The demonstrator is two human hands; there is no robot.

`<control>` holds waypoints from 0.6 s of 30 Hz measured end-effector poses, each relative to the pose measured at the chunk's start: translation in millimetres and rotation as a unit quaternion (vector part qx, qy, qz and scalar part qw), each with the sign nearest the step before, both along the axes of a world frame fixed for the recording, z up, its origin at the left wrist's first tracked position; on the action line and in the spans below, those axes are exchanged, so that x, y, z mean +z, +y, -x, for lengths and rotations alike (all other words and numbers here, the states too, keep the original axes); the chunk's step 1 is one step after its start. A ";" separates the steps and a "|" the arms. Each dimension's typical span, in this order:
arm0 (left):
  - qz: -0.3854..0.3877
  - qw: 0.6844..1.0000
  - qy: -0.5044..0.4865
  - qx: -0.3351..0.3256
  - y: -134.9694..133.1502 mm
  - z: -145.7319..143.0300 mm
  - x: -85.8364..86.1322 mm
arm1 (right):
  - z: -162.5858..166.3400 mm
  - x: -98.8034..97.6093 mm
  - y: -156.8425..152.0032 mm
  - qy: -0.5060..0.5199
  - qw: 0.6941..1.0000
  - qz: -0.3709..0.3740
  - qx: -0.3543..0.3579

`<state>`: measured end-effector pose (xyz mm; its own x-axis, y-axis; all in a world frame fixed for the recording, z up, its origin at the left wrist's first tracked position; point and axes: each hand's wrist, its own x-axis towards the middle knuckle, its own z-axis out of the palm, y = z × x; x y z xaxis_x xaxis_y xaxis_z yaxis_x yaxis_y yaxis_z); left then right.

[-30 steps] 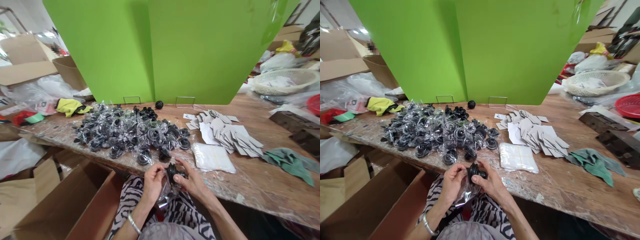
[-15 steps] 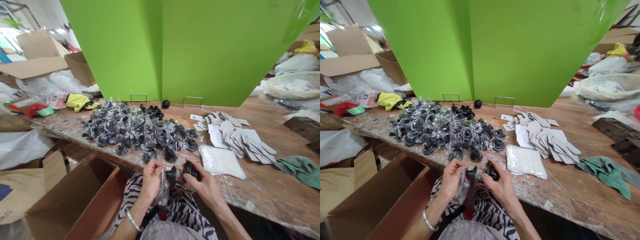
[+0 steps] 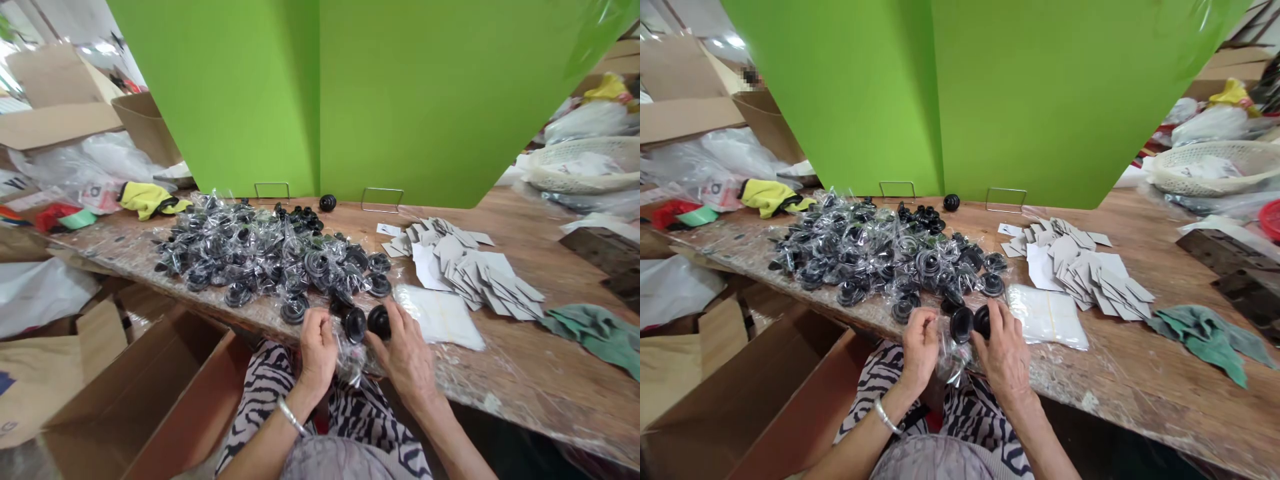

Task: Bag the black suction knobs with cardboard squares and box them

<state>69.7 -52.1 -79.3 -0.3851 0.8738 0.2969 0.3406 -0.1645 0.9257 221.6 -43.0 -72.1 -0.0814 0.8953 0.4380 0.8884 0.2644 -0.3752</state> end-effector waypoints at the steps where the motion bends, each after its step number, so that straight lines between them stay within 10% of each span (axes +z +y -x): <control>1: -0.007 1.000 0.014 0.000 -2.5 1.5 1.9 | -2.2 -2.0 -0.4 -0.008 1.000 0.015 0.003; 12: 0.013 0.994 0.103 -0.037 -25.5 17.1 23.1 | -26.9 5.0 -14.1 0.105 0.989 0.097 0.028; 18: 0.023 0.989 0.133 -0.064 -27.8 9.3 24.2 | -8.9 10.3 -1.4 -0.116 0.992 0.021 0.050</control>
